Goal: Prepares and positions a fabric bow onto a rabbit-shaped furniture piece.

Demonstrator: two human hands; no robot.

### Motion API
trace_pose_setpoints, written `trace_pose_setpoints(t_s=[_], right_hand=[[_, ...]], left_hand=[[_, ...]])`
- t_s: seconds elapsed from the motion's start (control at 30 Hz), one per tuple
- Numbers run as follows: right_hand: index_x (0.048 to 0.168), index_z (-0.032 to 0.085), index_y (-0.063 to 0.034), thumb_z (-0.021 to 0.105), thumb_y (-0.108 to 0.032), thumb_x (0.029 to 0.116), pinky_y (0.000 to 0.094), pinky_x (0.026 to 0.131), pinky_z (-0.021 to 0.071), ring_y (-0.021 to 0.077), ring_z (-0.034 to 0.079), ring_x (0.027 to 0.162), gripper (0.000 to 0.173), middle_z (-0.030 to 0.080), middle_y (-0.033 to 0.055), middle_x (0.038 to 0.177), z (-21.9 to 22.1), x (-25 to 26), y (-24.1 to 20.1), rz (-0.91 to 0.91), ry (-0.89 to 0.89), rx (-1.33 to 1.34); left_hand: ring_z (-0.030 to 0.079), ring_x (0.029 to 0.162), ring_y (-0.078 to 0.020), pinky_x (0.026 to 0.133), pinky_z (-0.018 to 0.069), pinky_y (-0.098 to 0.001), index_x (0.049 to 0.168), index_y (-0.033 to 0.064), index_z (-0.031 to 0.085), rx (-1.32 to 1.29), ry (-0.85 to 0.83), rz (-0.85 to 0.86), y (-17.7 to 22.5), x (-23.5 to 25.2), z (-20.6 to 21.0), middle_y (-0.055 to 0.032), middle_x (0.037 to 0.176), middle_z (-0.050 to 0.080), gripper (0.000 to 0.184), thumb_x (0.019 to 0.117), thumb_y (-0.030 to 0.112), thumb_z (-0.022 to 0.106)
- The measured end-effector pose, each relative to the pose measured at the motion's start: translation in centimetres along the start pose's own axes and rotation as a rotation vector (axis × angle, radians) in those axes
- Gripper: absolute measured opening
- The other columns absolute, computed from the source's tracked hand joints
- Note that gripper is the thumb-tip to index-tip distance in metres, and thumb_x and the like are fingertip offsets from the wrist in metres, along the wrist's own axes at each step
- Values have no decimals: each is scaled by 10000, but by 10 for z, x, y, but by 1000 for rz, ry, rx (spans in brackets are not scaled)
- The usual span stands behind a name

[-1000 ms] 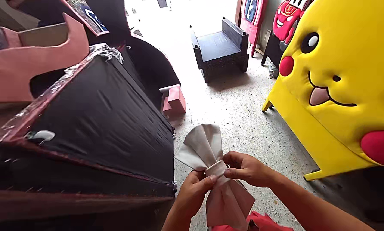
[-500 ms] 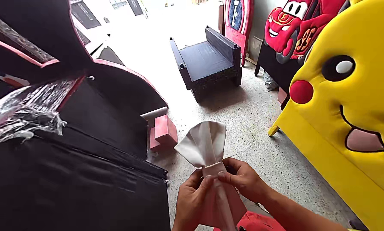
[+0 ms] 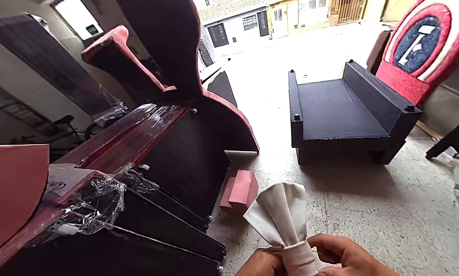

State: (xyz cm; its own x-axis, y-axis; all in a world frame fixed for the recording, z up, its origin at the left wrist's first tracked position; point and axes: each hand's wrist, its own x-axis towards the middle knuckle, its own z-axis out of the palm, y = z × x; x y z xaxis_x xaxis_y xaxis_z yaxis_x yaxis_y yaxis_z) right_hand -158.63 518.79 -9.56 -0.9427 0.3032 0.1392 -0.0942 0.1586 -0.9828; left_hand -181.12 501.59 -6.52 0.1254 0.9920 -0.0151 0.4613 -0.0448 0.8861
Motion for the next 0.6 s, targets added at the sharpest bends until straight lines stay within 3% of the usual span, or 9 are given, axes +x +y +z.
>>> trace_pose_setpoints(t_s=[0.07,0.17,0.27,0.33,0.37,0.43,0.5,0.57,0.6], right_hand=[[1277,698,-113,811,-402,885,289,548,428,84,476,576,500,557,-4,676,-51,49,1,-45,-89,-262],[1148,720,-83,807,-394,889,402,622,509,188,589,666,413,648,90,777,-122,130,-2,-154,-114,-538],[1026,727,-112,764,-372,937,426,664,556,211,660,747,277,692,85,850,-183,206,-2,-222,-64,-686],[1058,753,-142,724,-321,976,436,683,563,229,680,781,200,698,89,846,-225,256,-8,-241,-36,-712],[1095,757,-151,696,-285,998,442,710,564,240,683,803,177,699,99,859,-246,280,-9,-231,-32,-702],[1106,765,-143,662,-230,1016,439,748,580,226,699,824,162,727,104,900,-281,319,1,-193,15,-633],[1057,775,-118,672,-262,1010,437,734,573,189,712,792,183,755,102,900,-312,354,28,-181,156,-538],[1002,760,-59,699,-298,992,438,714,556,173,688,757,247,737,124,858,-342,396,56,-195,285,-451],[1007,748,-28,702,-287,990,430,765,565,165,685,801,264,733,136,889,-356,418,68,-215,333,-420]], left_hand=[[724,932,-182,891,600,-425,1050,-14,748,-24,-22,62,-20,42,-42,-124,1015,750,294,900,236,793],[728,910,-145,879,608,-387,1087,-12,741,-130,21,232,-58,112,-110,-103,983,757,287,959,245,721],[695,835,-117,812,592,-321,981,-25,732,-44,166,345,-79,190,-179,-97,880,728,236,1023,185,632],[671,833,-113,784,576,-296,886,-15,714,-14,300,357,-87,246,-223,-93,862,705,223,1000,166,652],[673,903,-124,834,569,-309,849,-6,716,-51,372,372,-94,275,-242,-97,902,718,200,972,143,662],[629,1104,-131,985,516,-324,874,26,758,-296,451,380,-109,330,-269,-81,1077,724,163,955,136,669],[598,1085,-47,946,496,-244,898,114,766,-616,450,378,-124,383,-293,27,1081,691,164,984,199,655],[614,1064,-47,941,496,-234,911,126,767,-859,429,417,-146,438,-320,33,1058,701,163,1000,200,653],[631,1054,-64,939,512,-245,910,119,764,-928,441,422,-158,464,-333,14,1056,708,155,997,195,661]])
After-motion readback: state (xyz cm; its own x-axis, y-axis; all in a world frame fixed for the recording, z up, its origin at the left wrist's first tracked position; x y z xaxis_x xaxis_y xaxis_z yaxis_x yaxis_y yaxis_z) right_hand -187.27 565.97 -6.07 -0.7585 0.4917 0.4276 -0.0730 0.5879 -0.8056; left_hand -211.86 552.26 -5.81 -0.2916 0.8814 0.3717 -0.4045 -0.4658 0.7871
